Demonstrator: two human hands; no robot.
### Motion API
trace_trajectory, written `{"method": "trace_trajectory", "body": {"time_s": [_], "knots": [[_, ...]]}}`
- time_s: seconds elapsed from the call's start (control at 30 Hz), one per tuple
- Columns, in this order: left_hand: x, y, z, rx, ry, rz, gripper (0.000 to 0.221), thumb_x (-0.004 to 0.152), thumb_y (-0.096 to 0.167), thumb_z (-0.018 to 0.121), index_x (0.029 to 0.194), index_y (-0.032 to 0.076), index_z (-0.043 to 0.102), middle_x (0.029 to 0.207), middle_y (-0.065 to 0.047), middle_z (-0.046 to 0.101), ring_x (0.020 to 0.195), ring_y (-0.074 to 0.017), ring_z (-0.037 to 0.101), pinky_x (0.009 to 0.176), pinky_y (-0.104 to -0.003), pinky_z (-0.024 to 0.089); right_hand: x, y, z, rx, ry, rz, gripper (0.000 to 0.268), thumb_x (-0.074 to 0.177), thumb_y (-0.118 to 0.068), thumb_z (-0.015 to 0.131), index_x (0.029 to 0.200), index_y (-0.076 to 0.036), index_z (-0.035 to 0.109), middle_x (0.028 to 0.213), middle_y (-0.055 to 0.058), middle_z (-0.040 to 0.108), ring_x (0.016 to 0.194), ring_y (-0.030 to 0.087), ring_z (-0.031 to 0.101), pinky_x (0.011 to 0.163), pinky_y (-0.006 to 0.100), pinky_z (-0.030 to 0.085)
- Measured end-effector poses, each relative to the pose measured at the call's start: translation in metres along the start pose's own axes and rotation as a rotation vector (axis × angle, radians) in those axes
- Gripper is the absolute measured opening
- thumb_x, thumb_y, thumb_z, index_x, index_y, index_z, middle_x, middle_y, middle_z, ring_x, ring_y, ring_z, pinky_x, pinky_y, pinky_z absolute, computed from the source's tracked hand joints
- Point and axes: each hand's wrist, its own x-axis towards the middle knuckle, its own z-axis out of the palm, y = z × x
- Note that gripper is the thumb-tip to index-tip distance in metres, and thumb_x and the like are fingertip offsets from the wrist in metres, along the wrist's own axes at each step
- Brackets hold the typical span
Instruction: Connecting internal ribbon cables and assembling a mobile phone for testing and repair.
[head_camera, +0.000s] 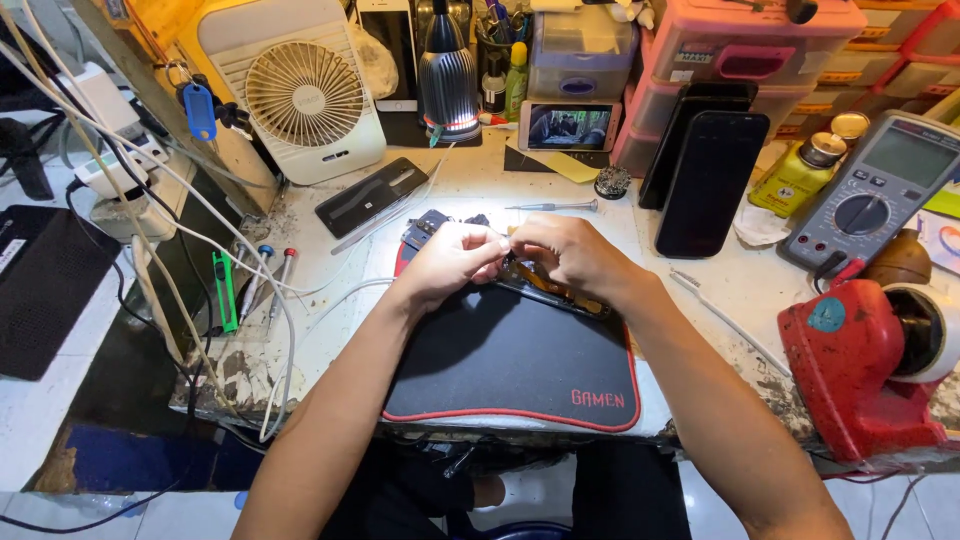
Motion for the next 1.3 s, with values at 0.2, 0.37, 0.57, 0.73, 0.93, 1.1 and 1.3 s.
{"method": "trace_trajectory", "body": {"time_s": [0.2, 0.37, 0.57, 0.73, 0.93, 1.1, 1.3], "knots": [[-0.002, 0.002, 0.0, 0.0, 0.004, -0.005, 0.018, 0.094, 0.012, 0.07, 0.083, -0.001, 0.073, 0.061, -0.007, 0.061, 0.054, -0.0073, 0.054, 0.051, -0.017, 0.048, 0.002, -0.007, -0.001, 0.023, 0.007, 0.004, 0.031, 0.095, 0.007, 0.061, 0.114, -0.011, 0.076, 0.084, 0.008, 0.067, 0.074, 0.021, 0.062, 0.069, 0.033, 0.053], [-0.004, 0.005, 0.0, -0.012, 0.004, 0.005, 0.017, 0.093, 0.011, 0.07, 0.082, -0.002, 0.073, 0.061, -0.008, 0.062, 0.054, -0.0077, 0.054, 0.051, -0.018, 0.049, 0.001, -0.006, -0.001, 0.021, 0.012, -0.009, 0.027, 0.096, 0.004, 0.061, 0.114, -0.011, 0.076, 0.084, 0.007, 0.067, 0.074, 0.021, 0.062, 0.071, 0.033, 0.054], [0.0, 0.002, 0.008, 0.007, -0.002, 0.122, 0.022, 0.091, 0.012, 0.071, 0.072, 0.003, 0.07, 0.055, -0.004, 0.055, 0.053, -0.0058, 0.048, 0.051, -0.017, 0.044, -0.01, 0.012, 0.002, -0.062, 0.086, -0.105, 0.019, 0.098, -0.006, 0.062, 0.11, -0.015, 0.075, 0.085, 0.008, 0.07, 0.077, 0.029, 0.065, 0.072, 0.039, 0.055], [-0.032, 0.026, -0.004, 0.09, -0.09, 0.252, 0.038, 0.092, 0.021, 0.064, 0.058, 0.016, 0.05, 0.051, 0.007, 0.044, 0.053, -0.0027, 0.04, 0.057, -0.019, 0.034, -0.006, 0.039, 0.01, -0.186, 0.021, -0.196, 0.062, 0.06, 0.006, 0.059, 0.114, -0.02, 0.073, 0.101, 0.002, 0.073, 0.087, 0.022, 0.067, 0.08, 0.032, 0.047], [-0.012, 0.004, -0.01, 0.046, -0.079, 0.186, 0.024, 0.092, 0.02, 0.068, 0.077, 0.002, 0.074, 0.059, -0.003, 0.059, 0.056, -0.0103, 0.052, 0.056, -0.026, 0.046, -0.011, 0.024, 0.006, -0.181, 0.117, 0.051, 0.027, 0.081, 0.001, 0.074, 0.103, -0.013, 0.081, 0.102, 0.003, 0.082, 0.095, 0.016, 0.076, 0.086, 0.028, 0.057], [-0.01, 0.002, -0.011, 0.059, -0.118, 0.216, 0.027, 0.087, 0.023, 0.068, 0.066, 0.007, 0.071, 0.057, -0.004, 0.063, 0.055, -0.0115, 0.056, 0.054, -0.026, 0.045, -0.012, 0.019, 0.009, -0.104, 0.109, 0.104, 0.01, 0.087, -0.002, 0.077, 0.094, -0.007, 0.081, 0.095, 0.006, 0.08, 0.089, 0.016, 0.073, 0.085, 0.029, 0.061], [-0.008, 0.002, -0.012, 0.049, -0.125, 0.196, 0.025, 0.086, 0.02, 0.064, 0.066, 0.006, 0.071, 0.057, -0.005, 0.062, 0.056, -0.0117, 0.054, 0.053, -0.025, 0.042, -0.01, 0.022, 0.01, -0.195, 0.086, 0.127, 0.014, 0.088, 0.001, 0.075, 0.098, -0.006, 0.082, 0.097, 0.008, 0.082, 0.092, 0.018, 0.076, 0.09, 0.031, 0.063]]}}
